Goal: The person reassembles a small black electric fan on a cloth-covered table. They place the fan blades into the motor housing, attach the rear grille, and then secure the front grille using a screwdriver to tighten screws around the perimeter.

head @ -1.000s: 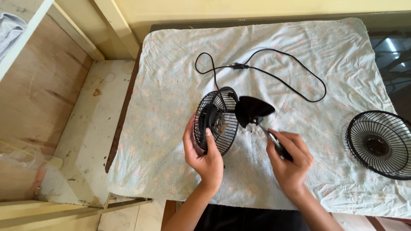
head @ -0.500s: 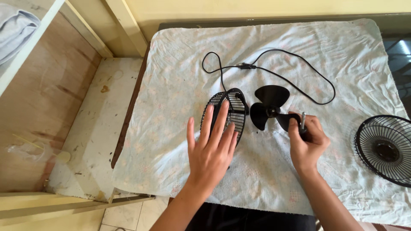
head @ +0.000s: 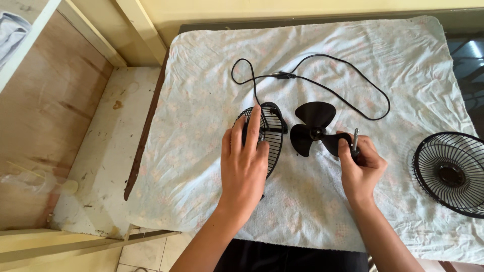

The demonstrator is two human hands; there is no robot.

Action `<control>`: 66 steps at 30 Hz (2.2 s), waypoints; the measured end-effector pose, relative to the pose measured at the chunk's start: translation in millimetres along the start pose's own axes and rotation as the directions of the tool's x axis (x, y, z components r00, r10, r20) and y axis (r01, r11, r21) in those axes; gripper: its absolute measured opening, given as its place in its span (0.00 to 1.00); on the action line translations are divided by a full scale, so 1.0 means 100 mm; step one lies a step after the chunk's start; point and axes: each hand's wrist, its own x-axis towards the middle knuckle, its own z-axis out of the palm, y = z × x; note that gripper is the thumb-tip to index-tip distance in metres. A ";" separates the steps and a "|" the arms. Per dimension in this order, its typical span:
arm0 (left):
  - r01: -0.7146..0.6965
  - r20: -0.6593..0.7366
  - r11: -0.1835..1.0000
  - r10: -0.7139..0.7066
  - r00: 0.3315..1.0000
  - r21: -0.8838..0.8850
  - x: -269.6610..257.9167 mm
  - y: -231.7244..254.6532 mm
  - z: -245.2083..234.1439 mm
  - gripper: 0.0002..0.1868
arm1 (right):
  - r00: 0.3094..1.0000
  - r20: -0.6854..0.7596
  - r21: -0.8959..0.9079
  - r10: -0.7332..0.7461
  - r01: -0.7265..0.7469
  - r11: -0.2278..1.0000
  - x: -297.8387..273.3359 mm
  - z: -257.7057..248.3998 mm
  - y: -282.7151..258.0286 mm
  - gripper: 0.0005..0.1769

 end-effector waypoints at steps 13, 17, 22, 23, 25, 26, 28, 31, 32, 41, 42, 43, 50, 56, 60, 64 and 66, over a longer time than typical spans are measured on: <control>0.002 -0.020 1.000 -0.002 1.000 -0.022 -0.02 -0.01 0.02 0.06 | 1.000 0.013 -0.010 0.006 -0.006 1.000 -0.02 0.01 -0.01 0.08; -0.002 -0.023 1.000 0.002 1.000 -0.014 -0.03 -0.01 0.01 0.06 | 1.000 0.025 -0.020 -0.009 0.009 1.000 -0.02 0.03 0.00 0.09; -0.007 -0.025 1.000 0.007 1.000 -0.009 -0.02 -0.01 0.01 0.07 | 0.999 0.035 -0.009 0.001 -0.001 1.000 -0.02 0.03 0.00 0.09; -0.007 -0.022 1.000 0.007 1.000 -0.010 -0.02 -0.01 0.01 0.07 | 0.999 0.035 -0.005 0.003 -0.003 1.000 -0.03 0.03 0.00 0.09; -0.007 -0.013 1.000 0.007 1.000 -0.004 -0.02 -0.01 0.01 0.07 | 0.999 0.037 -0.006 0.006 -0.006 1.000 -0.03 0.03 0.00 0.09; -0.007 -0.007 1.000 0.007 1.000 0.003 -0.02 -0.01 0.01 0.07 | 0.999 0.038 -0.010 0.008 -0.007 1.000 -0.03 0.03 0.00 0.09; -0.004 0.014 1.000 0.004 1.000 0.024 -0.01 -0.01 0.00 0.09 | 0.999 0.037 -0.021 0.009 -0.009 1.000 -0.03 0.03 0.00 0.09; 0.002 0.036 0.999 -0.004 0.999 0.046 0.01 0.00 -0.02 0.14 | 1.000 0.025 -0.033 -0.010 0.011 0.999 -0.04 0.05 0.00 0.08; 0.005 0.035 0.999 -0.006 0.999 0.042 0.02 0.00 -0.02 0.17 | 0.999 0.017 -0.034 -0.027 0.027 0.999 -0.04 0.05 0.00 0.08; 0.054 -0.105 0.861 -0.124 0.987 -0.505 0.01 -0.22 -0.24 0.20 | 0.902 0.037 -0.301 -0.430 0.420 0.856 -0.15 0.10 -0.12 0.10; 0.081 -0.087 0.811 -0.160 0.983 -0.579 0.00 -0.27 -0.28 0.18 | 0.872 0.048 -0.321 -0.487 0.475 0.819 -0.16 0.11 -0.13 0.09; 0.093 -0.056 0.778 -0.162 0.985 -0.621 -0.01 -0.31 -0.31 0.16 | 0.856 0.065 -0.330 -0.512 0.503 0.799 -0.18 0.11 -0.15 0.10; 0.047 0.036 0.616 -0.030 0.999 -0.786 0.12 -0.53 -0.35 0.13 | 0.788 0.070 -0.342 -0.612 0.595 0.727 -0.51 0.22 -0.30 0.12; -0.023 0.051 0.499 0.135 0.990 -0.867 0.44 -0.69 -0.18 0.15 | 0.831 -0.066 -0.363 -0.552 0.496 0.789 -0.67 0.48 -0.28 0.11; -0.125 0.064 0.507 0.340 0.938 -0.853 0.67 -0.77 -0.06 0.17 | 0.838 -0.124 -0.424 -0.531 0.439 0.792 -0.82 0.63 -0.25 0.12; -0.057 0.221 0.550 0.425 0.878 -0.833 0.85 -0.81 0.00 0.14 | 0.832 -0.139 -0.431 -0.537 0.438 0.789 -0.94 0.77 -0.26 0.13; 0.006 0.276 0.529 0.434 0.858 -0.849 0.93 -0.83 0.00 0.11 | 0.852 -0.136 -0.411 -0.505 0.416 0.811 -0.96 0.81 -0.28 0.14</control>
